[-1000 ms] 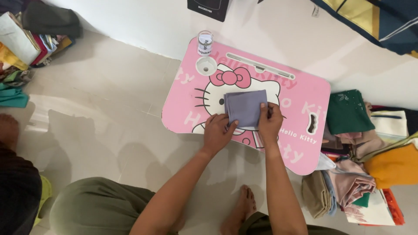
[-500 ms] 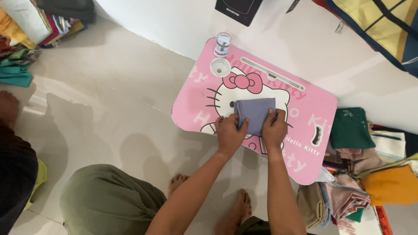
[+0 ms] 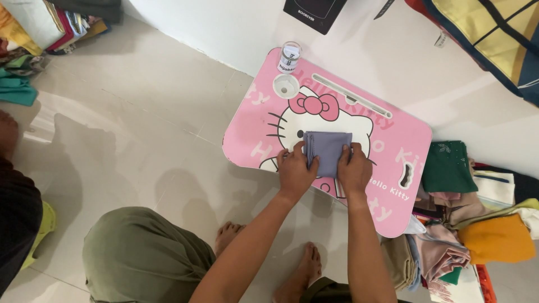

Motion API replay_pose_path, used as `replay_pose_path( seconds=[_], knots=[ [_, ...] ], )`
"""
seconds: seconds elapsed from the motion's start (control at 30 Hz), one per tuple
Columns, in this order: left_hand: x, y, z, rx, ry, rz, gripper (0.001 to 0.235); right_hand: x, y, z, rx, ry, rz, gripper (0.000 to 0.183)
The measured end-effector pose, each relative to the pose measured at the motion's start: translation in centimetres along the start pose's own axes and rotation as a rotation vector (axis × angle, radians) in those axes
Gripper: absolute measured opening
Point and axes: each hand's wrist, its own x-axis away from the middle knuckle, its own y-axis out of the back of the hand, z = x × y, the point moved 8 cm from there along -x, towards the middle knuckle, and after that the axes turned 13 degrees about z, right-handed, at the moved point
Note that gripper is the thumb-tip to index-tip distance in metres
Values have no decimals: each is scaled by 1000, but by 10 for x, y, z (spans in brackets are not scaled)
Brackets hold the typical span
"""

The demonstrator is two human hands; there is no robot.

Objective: The person folds a purple cloth on a pink Hello Kitty board, uses a lint roller to clean it, applies a label, and places it into a clear plastic bag. The person then seals the bag and smooths the contents.

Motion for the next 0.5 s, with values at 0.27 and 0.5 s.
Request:
replay_pose_path(
  seconds=[0.27, 0.5],
  knots=[
    [6, -4, 5, 40, -53, -40, 49, 4, -4, -1, 269, 177, -286, 32],
    [9, -7, 9, 24, -135, -92, 40, 2, -1, -5, 214, 151, -252, 37]
  ],
)
